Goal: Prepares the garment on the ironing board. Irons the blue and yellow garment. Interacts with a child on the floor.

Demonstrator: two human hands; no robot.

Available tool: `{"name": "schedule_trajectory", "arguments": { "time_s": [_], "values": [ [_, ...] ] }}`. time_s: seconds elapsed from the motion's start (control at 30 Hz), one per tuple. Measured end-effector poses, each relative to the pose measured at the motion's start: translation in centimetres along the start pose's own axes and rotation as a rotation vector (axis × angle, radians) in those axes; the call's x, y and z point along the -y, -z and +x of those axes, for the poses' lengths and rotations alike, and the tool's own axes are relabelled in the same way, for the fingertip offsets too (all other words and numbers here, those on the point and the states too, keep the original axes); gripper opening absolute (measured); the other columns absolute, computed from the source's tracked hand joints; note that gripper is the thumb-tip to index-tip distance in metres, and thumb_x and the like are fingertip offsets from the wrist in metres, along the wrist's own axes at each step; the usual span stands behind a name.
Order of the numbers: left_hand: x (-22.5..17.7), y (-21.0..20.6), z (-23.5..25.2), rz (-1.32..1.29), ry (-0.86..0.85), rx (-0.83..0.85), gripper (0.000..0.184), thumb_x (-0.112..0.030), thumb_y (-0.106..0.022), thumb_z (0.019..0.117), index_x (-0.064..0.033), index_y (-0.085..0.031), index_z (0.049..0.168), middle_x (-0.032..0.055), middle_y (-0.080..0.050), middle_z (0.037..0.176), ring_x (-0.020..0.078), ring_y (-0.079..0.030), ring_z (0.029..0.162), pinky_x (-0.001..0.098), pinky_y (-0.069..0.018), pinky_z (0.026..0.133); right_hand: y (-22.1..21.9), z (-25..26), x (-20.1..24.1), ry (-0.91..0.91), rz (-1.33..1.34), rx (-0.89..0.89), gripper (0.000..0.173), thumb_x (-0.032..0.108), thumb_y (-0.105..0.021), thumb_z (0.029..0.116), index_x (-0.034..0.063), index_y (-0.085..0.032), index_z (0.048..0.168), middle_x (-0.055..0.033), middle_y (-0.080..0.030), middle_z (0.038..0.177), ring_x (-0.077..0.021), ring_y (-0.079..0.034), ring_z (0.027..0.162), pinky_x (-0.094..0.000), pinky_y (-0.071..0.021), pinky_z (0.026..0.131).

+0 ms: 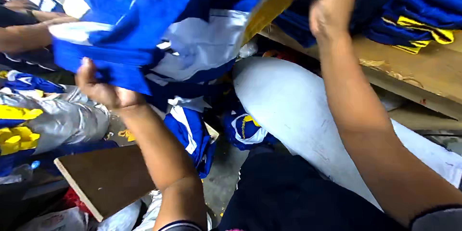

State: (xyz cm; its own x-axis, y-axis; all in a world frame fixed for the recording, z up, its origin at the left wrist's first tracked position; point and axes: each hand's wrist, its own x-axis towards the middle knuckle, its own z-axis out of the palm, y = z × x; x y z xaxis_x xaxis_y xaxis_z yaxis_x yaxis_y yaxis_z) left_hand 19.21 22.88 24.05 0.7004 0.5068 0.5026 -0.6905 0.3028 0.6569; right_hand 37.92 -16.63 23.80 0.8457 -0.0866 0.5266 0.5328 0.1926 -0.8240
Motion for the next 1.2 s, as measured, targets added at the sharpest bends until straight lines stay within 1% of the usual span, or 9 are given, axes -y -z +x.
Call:
{"name": "schedule_trajectory", "arguments": {
  "time_s": [0.07,0.27,0.43,0.5,0.6,0.73,1.0,1.1,1.2],
  "values": [
    [4.3,-0.9,-2.4,-0.017,0.116,-0.047,0.024,-0.012,-0.037,0.1018,-0.0147,-0.061,0.106,-0.001,-0.072,0.098,0.0104,-0.069,0.098,0.0345,-0.0579,0.092,5.3,-3.4,-0.1,0.023,0.0,-0.06,0.026,-0.007,-0.043,0.0932,-0.0013,-0.058,0.113,-0.0042,-0.066,0.107,-0.0129,-0.065,0.105,-0.0365,-0.055,0.098],
    [18.5,-0.7,-12.5,-0.17,0.758,-0.297,0.015,-0.014,-0.049,0.1019,-0.0152,-0.062,0.109,0.0013,-0.073,0.097,0.0136,-0.071,0.091,0.0365,-0.0613,0.083,21.6,-16.8,0.9,-0.238,0.053,-0.489,0.028,-0.007,-0.037,0.0992,0.0129,-0.053,0.11,0.0019,-0.067,0.101,-0.0136,-0.066,0.104,-0.0383,-0.0555,0.098],
    [24.6,0.5,-17.0,-0.085,1.061,-0.503,0.016,-0.015,-0.044,0.1051,-0.013,-0.058,0.115,0.0043,-0.069,0.097,0.0153,-0.069,0.089,0.0364,-0.0595,0.078,27.5,-24.0,1.8,-0.395,-0.525,-0.478,0.023,-0.009,-0.045,0.0926,0.0104,-0.054,0.084,0.0109,-0.063,0.079,0.0021,-0.062,0.079,-0.0216,-0.0555,0.08],
    [25.1,0.8,-17.1,-0.091,1.052,-0.528,0.016,-0.015,-0.046,0.105,-0.0124,-0.058,0.115,0.0049,-0.069,0.098,0.0159,-0.069,0.09,0.0367,-0.0595,0.079,27.8,-25.6,1.5,-0.493,-0.809,-0.322,0.015,-0.009,-0.048,0.0935,-0.016,-0.061,0.09,-0.0121,-0.063,0.089,-0.0049,-0.058,0.087,-0.0234,-0.0509,0.085],
    [25.2,1.2,-15.0,-0.038,0.971,-0.536,0.015,-0.015,-0.046,0.1059,-0.011,-0.056,0.116,0.0055,-0.068,0.099,0.0166,-0.068,0.092,0.0382,-0.0588,0.082,26.1,-26.2,0.2,-0.604,-0.952,-0.069,0.021,-0.009,-0.05,0.0957,-0.0225,-0.064,0.103,-0.0325,-0.067,0.106,-0.0227,-0.063,0.101,-0.0344,-0.0501,0.095],
    [25.7,2.0,-9.4,-0.107,0.749,-0.517,0.016,-0.017,-0.041,0.108,-0.0109,-0.055,0.115,0.0058,-0.067,0.1,0.0176,-0.068,0.094,0.04,-0.0587,0.085,21.9,-24.9,-2.4,-0.738,-0.939,0.105,0.022,-0.009,-0.052,0.0983,-0.0156,-0.068,0.113,-0.0332,-0.067,0.12,-0.0403,-0.064,0.119,-0.0511,-0.0461,0.107],
    [27.8,-2.8,-0.7,-0.281,0.519,-0.587,0.019,-0.016,-0.034,0.1092,-0.005,-0.049,0.116,0.0118,-0.061,0.101,0.0223,-0.064,0.095,0.0447,-0.0564,0.088,20.2,-21.1,-8.9,-0.783,-1.096,0.263,0.028,0.006,-0.061,0.1017,-0.0115,-0.066,0.123,-0.0333,-0.061,0.132,-0.0487,-0.057,0.128,-0.0627,-0.0424,0.109],
    [27.5,-6.4,0.7,-0.326,0.582,-0.583,0.02,-0.016,-0.036,0.1082,-0.0032,-0.048,0.118,0.0152,-0.061,0.106,0.0261,-0.064,0.1,0.0487,-0.0555,0.092,22.7,-19.6,-8.1,-0.806,-1.031,0.009,0.035,0.011,-0.056,0.1061,-0.0136,-0.059,0.131,-0.0364,-0.06,0.132,-0.0477,-0.058,0.128,-0.0608,-0.042,0.111],
    [27.6,-9.2,1.4,-0.394,0.615,-0.445,0.016,-0.013,-0.036,0.1078,-0.0051,-0.05,0.109,0.0117,-0.062,0.093,0.0223,-0.066,0.088,0.0432,-0.0584,0.082,25.9,-18.3,-6.5,-0.729,-0.843,-0.397,0.043,0.014,-0.056,0.1054,-0.0109,-0.051,0.139,-0.0284,-0.058,0.135,-0.0292,-0.06,0.121,-0.0424,-0.0488,0.106]
  ]
}}
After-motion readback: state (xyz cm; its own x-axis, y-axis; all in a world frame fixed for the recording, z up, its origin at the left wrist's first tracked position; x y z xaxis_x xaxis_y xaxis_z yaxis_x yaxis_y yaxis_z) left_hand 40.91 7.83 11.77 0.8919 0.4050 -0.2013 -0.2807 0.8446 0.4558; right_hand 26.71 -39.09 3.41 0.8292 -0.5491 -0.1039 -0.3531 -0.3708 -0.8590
